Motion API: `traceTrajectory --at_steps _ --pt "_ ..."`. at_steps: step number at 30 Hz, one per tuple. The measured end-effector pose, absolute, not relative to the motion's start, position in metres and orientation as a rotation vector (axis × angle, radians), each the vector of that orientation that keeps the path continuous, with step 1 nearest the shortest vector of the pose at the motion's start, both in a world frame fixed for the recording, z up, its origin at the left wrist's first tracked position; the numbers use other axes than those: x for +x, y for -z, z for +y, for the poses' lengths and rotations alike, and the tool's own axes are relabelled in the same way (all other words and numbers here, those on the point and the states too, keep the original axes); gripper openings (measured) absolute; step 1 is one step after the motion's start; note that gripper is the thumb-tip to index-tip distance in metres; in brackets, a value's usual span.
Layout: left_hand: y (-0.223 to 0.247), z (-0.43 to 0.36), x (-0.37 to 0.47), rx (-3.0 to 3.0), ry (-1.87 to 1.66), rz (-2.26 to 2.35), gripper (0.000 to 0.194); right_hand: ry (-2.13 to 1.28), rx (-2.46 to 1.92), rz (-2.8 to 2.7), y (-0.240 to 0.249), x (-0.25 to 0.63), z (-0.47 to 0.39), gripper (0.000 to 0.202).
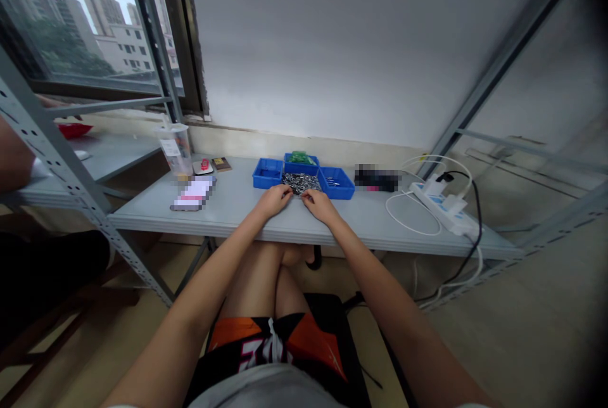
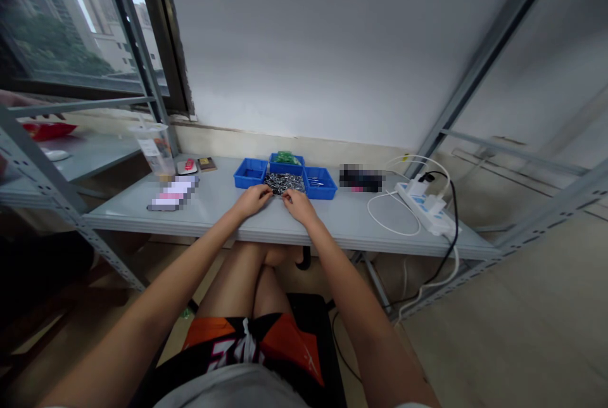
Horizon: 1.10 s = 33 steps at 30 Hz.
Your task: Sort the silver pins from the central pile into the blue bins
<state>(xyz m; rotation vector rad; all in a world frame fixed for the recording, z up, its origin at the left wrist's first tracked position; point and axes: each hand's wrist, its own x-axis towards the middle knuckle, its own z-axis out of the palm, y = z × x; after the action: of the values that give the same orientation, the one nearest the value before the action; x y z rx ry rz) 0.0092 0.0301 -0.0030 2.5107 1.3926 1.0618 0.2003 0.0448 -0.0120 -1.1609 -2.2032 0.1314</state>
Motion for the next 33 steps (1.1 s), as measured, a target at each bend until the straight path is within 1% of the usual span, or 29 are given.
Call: traceTrajectory --at_steps 19,33 --pt "0.0030 0.0299 0.0096 2.500 -1.061 1.410 0.020 -0.153 -1.160 -2.203 0.0107 0.2000 0.0435 0.014" --pt "0.0025 0.0288 0.0098 2.487 -1.039 1.427 0.020 -0.131 -1.169 -2.217 0.0098 0.2004 0.0420 0.012"
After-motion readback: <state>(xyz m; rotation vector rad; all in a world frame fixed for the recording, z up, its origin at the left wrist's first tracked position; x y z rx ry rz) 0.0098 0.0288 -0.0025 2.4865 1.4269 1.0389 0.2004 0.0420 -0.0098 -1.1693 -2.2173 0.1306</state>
